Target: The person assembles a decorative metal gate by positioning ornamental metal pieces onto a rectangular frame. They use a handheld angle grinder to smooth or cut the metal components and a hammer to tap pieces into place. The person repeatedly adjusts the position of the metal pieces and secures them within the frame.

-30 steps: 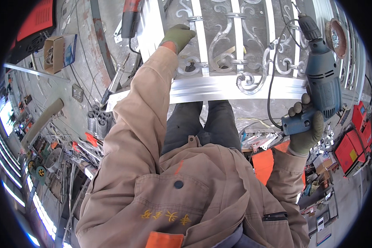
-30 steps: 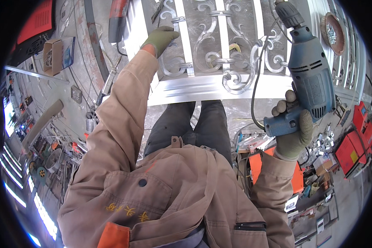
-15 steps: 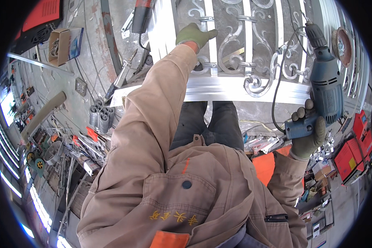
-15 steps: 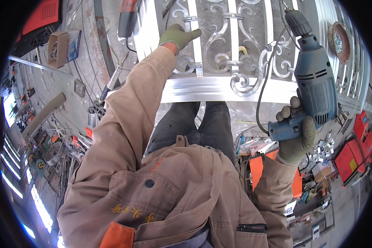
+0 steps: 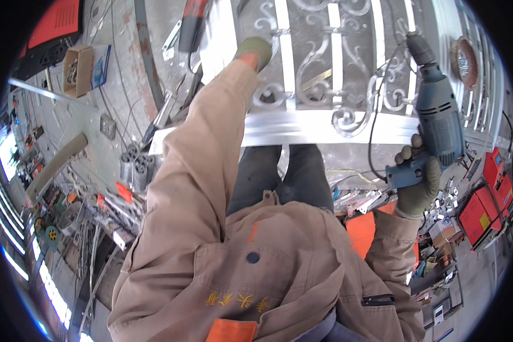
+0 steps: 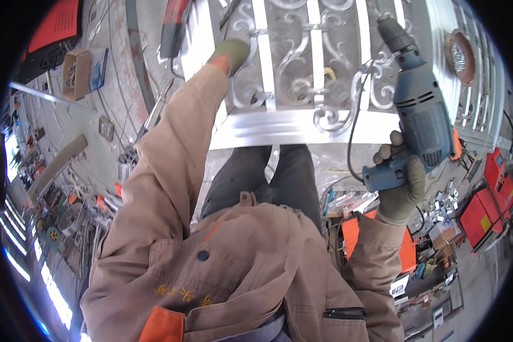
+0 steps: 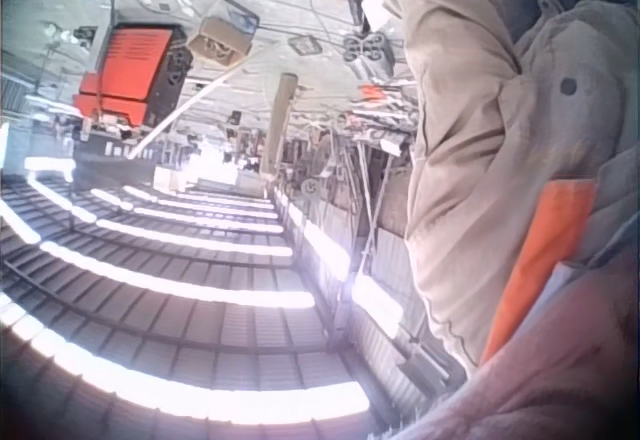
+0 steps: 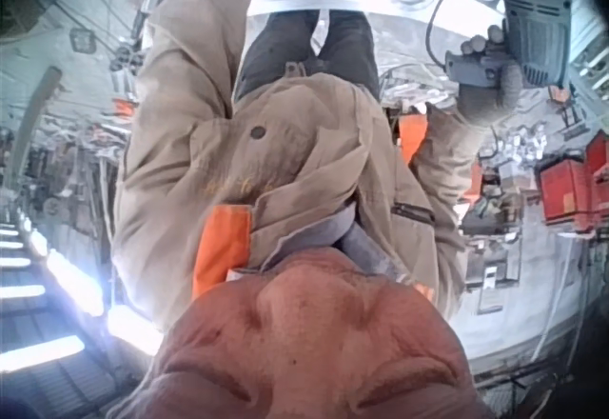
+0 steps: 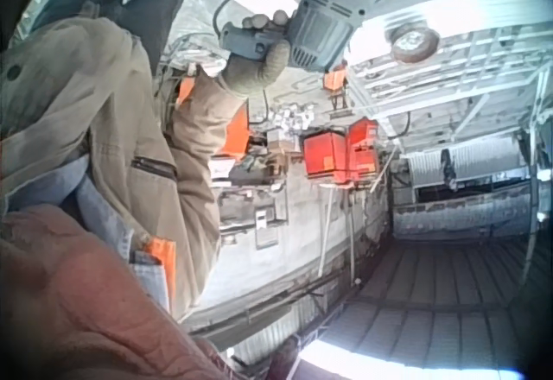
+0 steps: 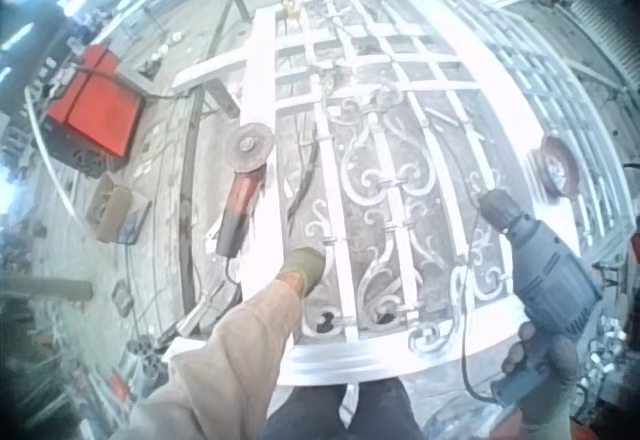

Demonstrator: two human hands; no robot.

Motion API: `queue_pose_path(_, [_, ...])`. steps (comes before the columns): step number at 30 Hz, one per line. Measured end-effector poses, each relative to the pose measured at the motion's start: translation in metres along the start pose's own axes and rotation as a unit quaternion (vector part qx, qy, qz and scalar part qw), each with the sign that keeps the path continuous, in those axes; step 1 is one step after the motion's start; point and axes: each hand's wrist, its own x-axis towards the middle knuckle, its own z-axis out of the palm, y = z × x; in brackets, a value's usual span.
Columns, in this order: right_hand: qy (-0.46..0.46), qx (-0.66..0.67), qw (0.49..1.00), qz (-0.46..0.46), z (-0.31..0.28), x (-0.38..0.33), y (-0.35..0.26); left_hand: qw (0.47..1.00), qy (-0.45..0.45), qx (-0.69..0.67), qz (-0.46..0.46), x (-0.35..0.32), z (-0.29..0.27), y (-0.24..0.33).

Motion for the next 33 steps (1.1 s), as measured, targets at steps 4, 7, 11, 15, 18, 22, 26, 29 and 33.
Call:
queue_pose_path(4, [0.018,0.025,0.999,-0.010,-0.015,0.007,0.000,0.988,0.051,-0.138,-0.042,-0.031,-0.018,0.009])
queue_pose_path(7, [0.040,0.029,0.999,-0.017,-0.022,0.007,0.004,0.913,0.126,-0.365,-0.131,-0.061,-0.029,0.025])
queue_pose_path(11, [0.051,0.035,0.998,-0.010,-0.028,0.009,0.010,0.805,0.183,-0.541,-0.162,-0.078,-0.029,0.044])
queue_pose_path(15, [0.070,0.037,0.997,0.007,-0.031,0.009,0.015,0.792,0.165,-0.559,-0.183,-0.081,-0.050,0.091])
queue_pose_path(18, [0.066,0.037,0.997,0.008,-0.025,0.012,0.014,0.791,0.213,-0.551,-0.161,-0.082,-0.054,0.113])
queue_pose_path(22, [0.073,0.037,0.997,0.005,-0.020,0.019,0.011,0.807,0.192,-0.538,-0.150,-0.075,-0.063,0.130])
queue_pose_path(26, [0.103,0.002,0.995,0.018,-0.031,0.033,0.011,0.812,0.239,-0.519,-0.122,-0.060,-0.038,0.116])
queue_pose_path(29, [0.159,-0.021,0.987,0.020,-0.038,0.052,0.004,0.778,0.202,-0.581,-0.131,-0.068,-0.062,0.123])
queue_pose_path(33, [0.146,0.082,0.986,-0.013,-0.050,0.111,0.001,0.782,0.224,-0.563,-0.145,-0.068,-0.042,0.101])
